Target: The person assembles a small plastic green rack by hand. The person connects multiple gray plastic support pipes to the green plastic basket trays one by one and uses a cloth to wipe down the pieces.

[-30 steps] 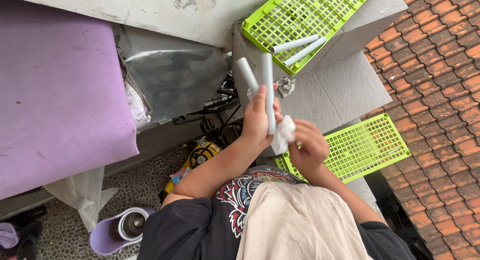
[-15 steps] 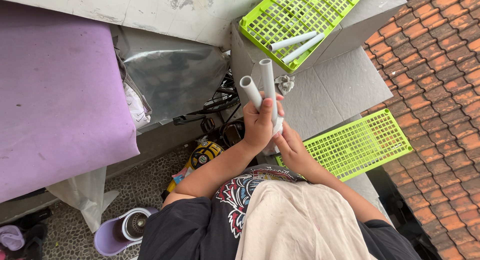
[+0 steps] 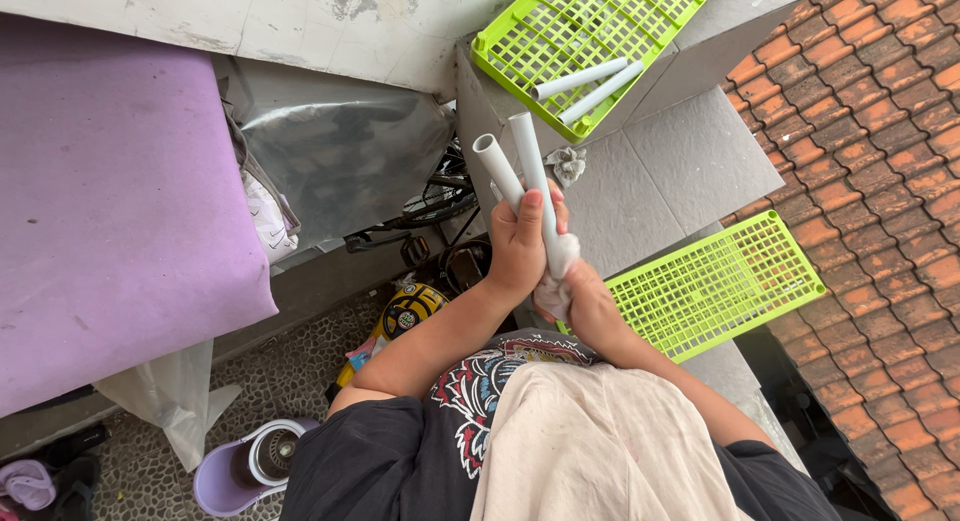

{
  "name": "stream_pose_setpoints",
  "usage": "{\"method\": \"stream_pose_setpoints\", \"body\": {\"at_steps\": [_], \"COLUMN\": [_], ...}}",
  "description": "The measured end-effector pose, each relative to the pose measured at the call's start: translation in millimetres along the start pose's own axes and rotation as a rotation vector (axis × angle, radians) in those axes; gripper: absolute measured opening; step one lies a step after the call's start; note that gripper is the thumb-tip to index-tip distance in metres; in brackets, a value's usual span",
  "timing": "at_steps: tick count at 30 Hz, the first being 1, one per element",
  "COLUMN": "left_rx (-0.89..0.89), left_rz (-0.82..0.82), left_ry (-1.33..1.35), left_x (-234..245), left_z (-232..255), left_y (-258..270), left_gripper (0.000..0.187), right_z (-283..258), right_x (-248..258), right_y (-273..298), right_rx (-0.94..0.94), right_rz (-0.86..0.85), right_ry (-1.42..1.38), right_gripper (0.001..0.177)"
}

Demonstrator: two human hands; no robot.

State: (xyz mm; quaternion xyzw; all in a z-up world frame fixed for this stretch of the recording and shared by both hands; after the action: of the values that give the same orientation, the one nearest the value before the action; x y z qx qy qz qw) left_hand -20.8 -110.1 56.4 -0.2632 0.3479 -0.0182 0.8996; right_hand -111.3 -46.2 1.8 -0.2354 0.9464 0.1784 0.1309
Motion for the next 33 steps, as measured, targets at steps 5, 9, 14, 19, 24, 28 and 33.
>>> {"method": "stream_pose_setpoints", "body": {"at_steps": [5,9,14,19,24,28,33], "left_rx": [-0.024,-0.057,-0.151,-0.062,0.153,0.124,0.122], "left_rz": [0.048,-0.007,-0.063,-0.157,-0.162,-0.291,-0.491], "left_ry": [-0.020,-0.074,-0.180,-0.103,-0.116,-0.041,-0.072], "left_x": [-0.5,-13.9,-11.4,-1.5,13.3,1.3,-12.1], "left_z": [-0.6,8.0,19.8,15.0,-4.8,7.8,21.3], "left_y": [0.4,9.1,-1.4,-3.6,11.2,9.4,9.5], "left_gripper": [0.039,0.033,0.033,0.033,0.035,0.034,0.034], "right_z": [8.9,27.3,10.2,3.2,-11.6,-6.9,1.2], "right_x": [16.5,41.6,25.2,29.5,52.1,15.3,0.6], "right_y": [-1.6,-6.6,0.5,3.9,10.2,-0.2,7.8], "right_rx": [0.095,0.054,0.085,0.128,0.207,-0.061,-0.285], "right_rz": [0.059,0.213,0.186,0.161,0.286,-0.114,-0.198], "right_ry": [0.046,-0.128,-0.018,0.020,0.117,-0.286,-0.369], "right_gripper": [0.041,0.049,0.043,0.036,0.050,0.047,0.043]}}
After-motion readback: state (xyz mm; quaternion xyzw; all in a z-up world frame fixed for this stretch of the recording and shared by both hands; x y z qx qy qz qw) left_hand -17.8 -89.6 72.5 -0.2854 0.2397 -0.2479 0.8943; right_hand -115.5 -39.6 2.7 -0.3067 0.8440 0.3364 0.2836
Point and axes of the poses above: each hand's wrist, its own y-axis away from the middle knuckle, its own x-axis out of the back of the hand, z = x × y, the point moved 10 cm from there along -y, towards the middle knuckle, and after that the axes turned 15 degrees about -x, right-handed, at the moved point
